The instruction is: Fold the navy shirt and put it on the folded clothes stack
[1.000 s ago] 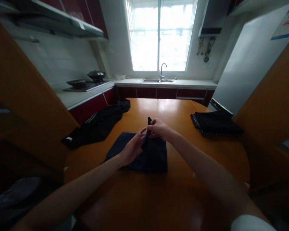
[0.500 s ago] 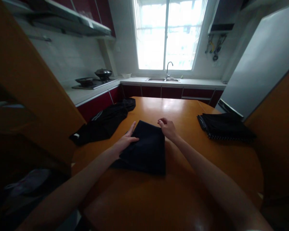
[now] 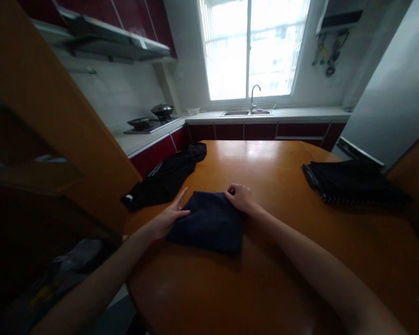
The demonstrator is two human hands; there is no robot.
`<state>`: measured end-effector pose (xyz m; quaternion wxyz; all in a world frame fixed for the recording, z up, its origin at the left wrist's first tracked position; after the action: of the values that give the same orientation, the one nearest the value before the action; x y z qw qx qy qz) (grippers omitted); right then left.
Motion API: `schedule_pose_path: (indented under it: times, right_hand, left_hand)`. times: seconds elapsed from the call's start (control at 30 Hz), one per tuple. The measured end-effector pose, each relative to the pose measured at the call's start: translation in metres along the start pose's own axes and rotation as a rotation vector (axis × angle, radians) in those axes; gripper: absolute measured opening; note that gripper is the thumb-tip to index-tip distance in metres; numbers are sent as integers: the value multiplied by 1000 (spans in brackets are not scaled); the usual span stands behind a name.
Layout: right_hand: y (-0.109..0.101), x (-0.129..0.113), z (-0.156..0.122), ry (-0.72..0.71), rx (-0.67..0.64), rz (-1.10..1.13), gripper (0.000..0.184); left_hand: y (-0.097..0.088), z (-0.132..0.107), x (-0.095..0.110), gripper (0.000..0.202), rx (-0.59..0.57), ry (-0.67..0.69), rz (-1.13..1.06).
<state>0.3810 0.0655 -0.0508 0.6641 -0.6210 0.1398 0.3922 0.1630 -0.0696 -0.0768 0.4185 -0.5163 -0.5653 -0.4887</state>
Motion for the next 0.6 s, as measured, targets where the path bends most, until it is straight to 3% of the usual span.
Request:
schedule_pose_path:
  times: [0.07,0.23,0.43,0.6]
  right_hand:
    - [-1,1,-2,13,3,-25,19]
    - [-1,1,-2,46,22,-33,16]
    - [4,-4,1,86,18,-53,18]
    - [11,-6,1,93,-17,-153,20]
  left_hand:
    - [-1,-1,2,114,1,35,24]
    - [-5,-6,7,56,-7,90,293]
    - [-13,-12,11,65,65,81,288]
    - [-18,-7,7,67,50,78,399]
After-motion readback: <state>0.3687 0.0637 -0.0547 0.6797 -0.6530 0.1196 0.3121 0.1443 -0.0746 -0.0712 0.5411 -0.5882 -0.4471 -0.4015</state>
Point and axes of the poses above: each hand's wrist, its own z-axis towards the middle knuckle, its own y-axis out of the palm, x = y × z, the point moved 9 cm from there along z, towards the middle knuckle, and after that the axes turned 6 degrees about y, right-handed, at the moved point
